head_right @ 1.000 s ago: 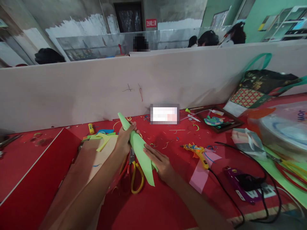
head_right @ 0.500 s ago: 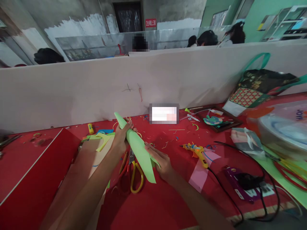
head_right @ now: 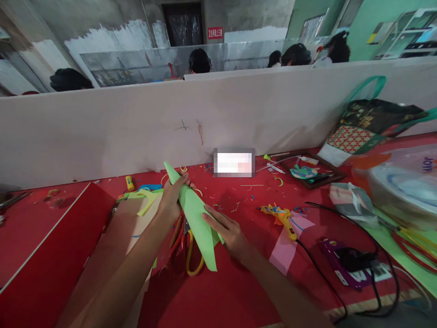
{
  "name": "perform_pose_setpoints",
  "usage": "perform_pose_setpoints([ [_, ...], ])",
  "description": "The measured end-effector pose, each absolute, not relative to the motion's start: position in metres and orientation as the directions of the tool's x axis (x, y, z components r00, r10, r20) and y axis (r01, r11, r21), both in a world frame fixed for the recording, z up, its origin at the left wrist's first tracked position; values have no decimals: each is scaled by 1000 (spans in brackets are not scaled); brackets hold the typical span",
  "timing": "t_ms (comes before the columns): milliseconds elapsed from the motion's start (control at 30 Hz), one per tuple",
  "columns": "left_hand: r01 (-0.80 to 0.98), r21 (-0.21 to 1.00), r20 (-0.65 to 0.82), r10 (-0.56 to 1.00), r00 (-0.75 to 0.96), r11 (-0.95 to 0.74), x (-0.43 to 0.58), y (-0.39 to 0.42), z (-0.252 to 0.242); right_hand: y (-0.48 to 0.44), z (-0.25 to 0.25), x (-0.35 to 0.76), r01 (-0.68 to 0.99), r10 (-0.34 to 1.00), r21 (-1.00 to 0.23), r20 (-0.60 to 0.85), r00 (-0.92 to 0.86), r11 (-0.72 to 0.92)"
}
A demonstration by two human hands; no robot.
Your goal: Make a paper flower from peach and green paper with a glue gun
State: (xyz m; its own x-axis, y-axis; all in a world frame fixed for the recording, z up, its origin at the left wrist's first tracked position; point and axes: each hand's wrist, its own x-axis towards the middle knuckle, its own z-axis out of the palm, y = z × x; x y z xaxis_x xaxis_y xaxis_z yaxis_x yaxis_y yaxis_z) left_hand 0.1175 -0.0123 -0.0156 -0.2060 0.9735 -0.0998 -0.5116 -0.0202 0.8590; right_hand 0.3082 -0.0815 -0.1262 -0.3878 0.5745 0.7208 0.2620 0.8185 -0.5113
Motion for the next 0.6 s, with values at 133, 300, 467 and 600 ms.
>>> perform_pose_setpoints([
  [133, -489, 872, -100, 968, -228, -26, 120, -17, -11, -85, -121, 310, 300, 557, -470, 718, -417, 830],
  [300, -479, 877, -82, 970, -227, -38, 122, -19, -11, -85, -118, 308, 311, 552, -456, 707, -443, 834],
  [467, -475, 878, -81, 963, -256, -53, 98, -1, -14, -75, -110, 309, 236, 461, -401, 685, -565, 885],
  [600, -472, 877, -71, 948, -310, -89, 66, 16, -7, -68, -104, 314, 166, 558, -589, 582, -591, 791],
])
